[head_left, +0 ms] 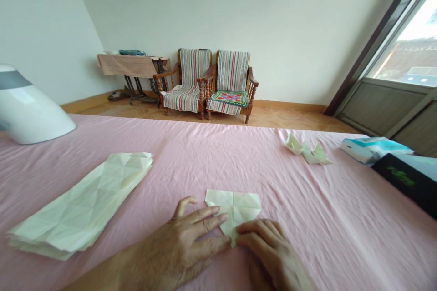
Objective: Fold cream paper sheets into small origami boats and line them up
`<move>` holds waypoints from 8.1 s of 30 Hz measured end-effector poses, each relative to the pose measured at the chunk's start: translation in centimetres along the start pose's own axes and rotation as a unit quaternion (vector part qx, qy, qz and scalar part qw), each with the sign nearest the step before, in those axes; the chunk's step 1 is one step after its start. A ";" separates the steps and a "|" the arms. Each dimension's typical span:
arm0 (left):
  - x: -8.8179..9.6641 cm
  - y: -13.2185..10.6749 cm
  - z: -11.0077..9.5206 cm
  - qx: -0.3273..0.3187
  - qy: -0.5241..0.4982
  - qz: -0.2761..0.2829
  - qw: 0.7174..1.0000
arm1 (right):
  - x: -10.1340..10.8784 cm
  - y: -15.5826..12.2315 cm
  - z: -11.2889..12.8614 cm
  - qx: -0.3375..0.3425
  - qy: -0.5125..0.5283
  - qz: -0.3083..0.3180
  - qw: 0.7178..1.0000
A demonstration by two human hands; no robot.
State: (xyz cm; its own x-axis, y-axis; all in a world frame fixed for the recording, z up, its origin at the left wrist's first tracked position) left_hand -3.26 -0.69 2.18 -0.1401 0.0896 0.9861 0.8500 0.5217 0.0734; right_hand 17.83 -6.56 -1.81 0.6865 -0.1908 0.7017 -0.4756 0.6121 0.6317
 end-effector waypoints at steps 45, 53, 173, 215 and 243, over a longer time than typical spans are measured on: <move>-0.2 -0.2 0.0 -0.018 0.066 0.028 0.997 | 0.1 -0.2 -0.3 0.004 0.005 0.002 1.000; 0.2 -0.1 -0.1 -0.009 0.041 0.020 0.999 | -0.1 -0.6 -0.5 -0.013 0.023 0.032 0.999; -0.2 0.3 -1.0 0.038 -0.036 0.008 0.999 | 0.1 0.4 -0.9 0.034 -0.097 0.113 0.988; -2.4 4.4 -1.5 0.209 -0.231 -0.070 0.948 | 0.4 2.7 -5.3 -0.192 -0.073 0.054 0.977; -2.3 5.5 2.2 0.241 -0.245 -0.120 0.931 | -0.8 3.2 -5.1 -0.226 0.063 0.029 0.972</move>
State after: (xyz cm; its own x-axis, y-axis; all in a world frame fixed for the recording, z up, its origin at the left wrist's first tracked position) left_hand 0.66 3.85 -0.04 -0.6126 0.2363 0.7542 0.4540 0.8863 0.0910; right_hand 18.55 -0.54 -1.96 0.7412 -0.0690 0.6677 -0.2442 0.8988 0.3640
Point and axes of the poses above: each hand's wrist, its own y-axis towards the middle knuckle, its own x-axis out of the back of the hand, z = x × y, the point moved 2 cm from there along y, towards the middle knuckle, and after that the axes turned 14 degrees about x, right-handed, at the moved point
